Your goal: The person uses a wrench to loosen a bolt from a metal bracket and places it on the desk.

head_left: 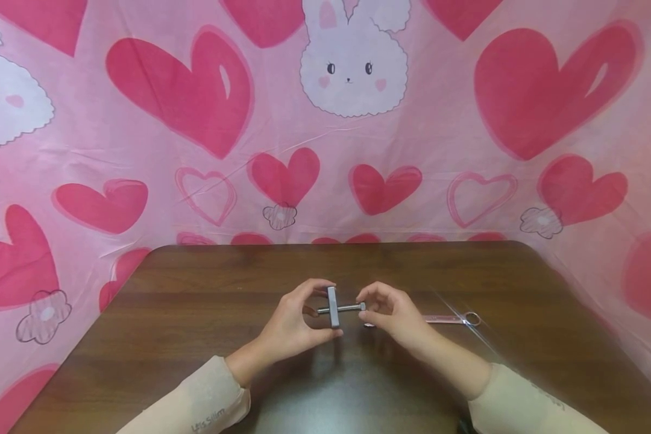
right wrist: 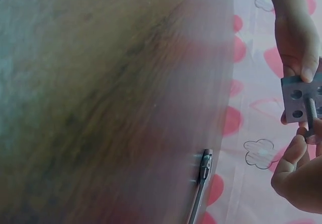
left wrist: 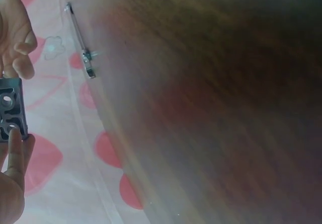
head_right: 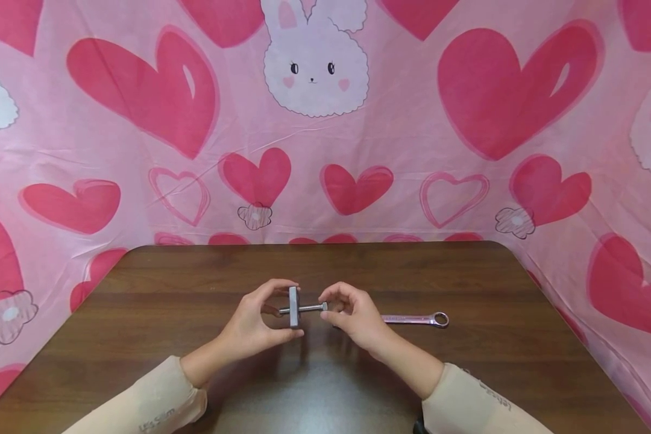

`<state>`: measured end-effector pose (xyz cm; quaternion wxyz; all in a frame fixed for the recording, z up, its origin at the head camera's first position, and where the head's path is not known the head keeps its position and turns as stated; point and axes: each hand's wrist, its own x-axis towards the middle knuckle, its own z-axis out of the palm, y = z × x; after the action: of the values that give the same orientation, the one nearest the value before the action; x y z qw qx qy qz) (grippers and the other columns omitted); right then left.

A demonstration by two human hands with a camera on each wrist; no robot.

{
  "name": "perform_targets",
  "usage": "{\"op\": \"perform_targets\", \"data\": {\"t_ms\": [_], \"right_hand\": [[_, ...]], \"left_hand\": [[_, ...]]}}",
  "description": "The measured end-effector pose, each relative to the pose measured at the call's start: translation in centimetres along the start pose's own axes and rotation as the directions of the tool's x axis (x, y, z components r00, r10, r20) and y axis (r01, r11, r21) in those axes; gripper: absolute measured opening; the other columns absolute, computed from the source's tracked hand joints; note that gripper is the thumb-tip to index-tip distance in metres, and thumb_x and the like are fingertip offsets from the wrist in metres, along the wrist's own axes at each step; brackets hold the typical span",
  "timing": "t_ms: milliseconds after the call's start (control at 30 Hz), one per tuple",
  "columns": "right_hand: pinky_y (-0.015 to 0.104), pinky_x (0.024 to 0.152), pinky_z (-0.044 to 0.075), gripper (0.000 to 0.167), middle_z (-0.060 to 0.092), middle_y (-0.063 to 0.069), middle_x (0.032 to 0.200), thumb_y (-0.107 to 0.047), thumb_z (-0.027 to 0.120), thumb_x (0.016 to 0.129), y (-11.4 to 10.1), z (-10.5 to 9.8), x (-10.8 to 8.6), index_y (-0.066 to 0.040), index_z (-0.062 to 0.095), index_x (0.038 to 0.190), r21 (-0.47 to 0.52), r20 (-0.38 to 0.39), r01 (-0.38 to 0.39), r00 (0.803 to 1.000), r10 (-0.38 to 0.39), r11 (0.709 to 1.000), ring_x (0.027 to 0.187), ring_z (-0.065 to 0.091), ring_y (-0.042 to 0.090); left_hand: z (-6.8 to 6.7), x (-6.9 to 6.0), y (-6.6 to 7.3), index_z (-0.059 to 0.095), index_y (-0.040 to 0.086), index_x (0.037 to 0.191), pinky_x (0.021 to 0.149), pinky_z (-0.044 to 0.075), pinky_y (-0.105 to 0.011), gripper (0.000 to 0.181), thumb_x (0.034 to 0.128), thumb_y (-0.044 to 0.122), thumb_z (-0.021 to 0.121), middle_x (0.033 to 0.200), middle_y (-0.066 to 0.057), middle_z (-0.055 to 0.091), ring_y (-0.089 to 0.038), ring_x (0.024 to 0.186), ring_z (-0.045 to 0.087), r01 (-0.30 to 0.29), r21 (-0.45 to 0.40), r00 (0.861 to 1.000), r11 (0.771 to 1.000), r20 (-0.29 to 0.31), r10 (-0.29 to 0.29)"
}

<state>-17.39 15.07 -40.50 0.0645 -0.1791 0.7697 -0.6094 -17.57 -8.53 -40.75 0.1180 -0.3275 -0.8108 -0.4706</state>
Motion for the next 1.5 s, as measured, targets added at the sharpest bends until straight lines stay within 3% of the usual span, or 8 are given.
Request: {"op": "perform_targets", "data": {"t_ms": [200, 467, 567, 700, 833, 1067, 1300, 1500], "right_hand": [[0.031, 0.067, 0.053, 0.027, 0.07, 0.014, 0.098, -0.017, 0.069, 0.093, 0.11, -0.34, 0.09, -0.001, 0.062, 0.114, -0.002, -0.002, -0.041, 0.999, 0.041, 0.999, 0.079, 0.063, 0.02], [0.027, 0.062, 0.052, 0.027, 0.07, 0.002, 0.076, -0.021, 0.064, 0.097, 0.12, -0.34, 0.39, 0.003, 0.061, 0.109, 0.063, 0.018, -0.068, 0.998, 0.067, 0.996, 0.066, 0.06, 0.015], [0.028, 0.064, 0.052, 0.026, 0.071, 0.006, 0.083, -0.018, 0.066, 0.096, -0.01, -0.25, 0.33, 0.002, 0.061, 0.11, 0.048, 0.001, -0.062, 0.998, 0.062, 0.997, 0.07, 0.062, 0.017], [0.03, 0.067, 0.055, 0.025, 0.066, 0.023, 0.102, -0.007, 0.069, 0.091, -0.18, -0.11, 0.1, 0.002, 0.06, 0.113, 0.011, -0.001, -0.022, 1.0, 0.022, 1.0, 0.076, 0.063, 0.022], [0.031, 0.069, 0.056, 0.025, 0.061, 0.031, 0.107, 0.002, 0.069, 0.088, -0.25, -0.03, 0.01, 0.003, 0.059, 0.112, 0.0, 0.003, 0.013, 1.0, -0.013, 1.0, 0.077, 0.062, 0.02], [0.029, 0.068, 0.056, 0.028, 0.065, 0.009, 0.095, -0.004, 0.069, 0.09, -0.18, -0.27, 0.27, 0.005, 0.06, 0.115, 0.017, 0.017, 0.009, 1.0, -0.009, 1.0, 0.077, 0.062, 0.012], [0.026, 0.062, 0.05, 0.031, 0.071, 0.004, 0.082, -0.021, 0.065, 0.096, -0.54, -0.53, 0.34, 0.005, 0.059, 0.113, 0.041, 0.025, -0.081, 0.997, 0.08, 0.996, 0.072, 0.065, 0.017], [0.028, 0.065, 0.052, 0.029, 0.07, 0.004, 0.085, -0.017, 0.066, 0.096, -0.77, -0.38, 0.21, 0.006, 0.058, 0.112, 0.048, 0.009, -0.065, 0.998, 0.064, 0.997, 0.076, 0.064, 0.015]], "left_hand": [[0.05, -0.06, -0.01, 0.057, 0.018, 0.127, 0.073, 0.059, -0.025, 0.074, 0.0639, 0.014, 0.094, 0.117, 0.001, 0.066, -0.02, 0.106, 0.066, 0.003, 0.002, 1.0, 1.0, -0.002, -0.003], [0.12, -0.04, 0.05, 0.056, 0.019, 0.127, 0.074, 0.059, -0.025, 0.073, 0.0645, 0.015, 0.093, 0.118, 0.002, 0.066, -0.021, 0.106, 0.066, -0.001, -0.001, 1.0, 1.0, 0.003, 0.001], [0.08, -0.01, 0.07, 0.057, 0.018, 0.127, 0.073, 0.059, -0.025, 0.073, 0.0647, 0.014, 0.093, 0.118, 0.001, 0.066, -0.021, 0.107, 0.066, -0.003, -0.002, 1.0, 1.0, 0.001, 0.003], [-0.02, 0.0, 0.07, 0.057, 0.017, 0.127, 0.073, 0.06, -0.024, 0.072, 0.0648, 0.014, 0.093, 0.118, 0.0, 0.066, -0.019, 0.106, 0.066, 0.0, 0.004, 1.0, 1.0, -0.002, 0.0], [-0.09, 0.05, 0.07, 0.056, 0.017, 0.127, 0.073, 0.06, -0.027, 0.072, 0.0648, 0.015, 0.093, 0.117, 0.0, 0.067, -0.017, 0.104, 0.067, 0.002, 0.007, 1.0, 1.0, 0.002, -0.002], [-0.14, 0.08, 0.12, 0.056, 0.017, 0.127, 0.074, 0.061, -0.029, 0.073, 0.0649, 0.014, 0.093, 0.117, 0.0, 0.066, -0.019, 0.105, 0.067, 0.006, -0.005, 1.0, 1.0, 0.0, -0.006], [-0.17, 0.03, 0.19, 0.056, 0.017, 0.128, 0.074, 0.06, -0.025, 0.073, 0.0644, 0.014, 0.093, 0.118, 0.001, 0.066, -0.019, 0.106, 0.066, 0.001, -0.004, 1.0, 1.0, -0.011, -0.001], [-0.19, -0.02, 0.33, 0.056, 0.017, 0.128, 0.074, 0.06, -0.026, 0.073, 0.0644, 0.014, 0.093, 0.118, 0.001, 0.066, -0.018, 0.106, 0.066, 0.006, -0.011, 1.0, 1.0, -0.011, -0.006]]}}
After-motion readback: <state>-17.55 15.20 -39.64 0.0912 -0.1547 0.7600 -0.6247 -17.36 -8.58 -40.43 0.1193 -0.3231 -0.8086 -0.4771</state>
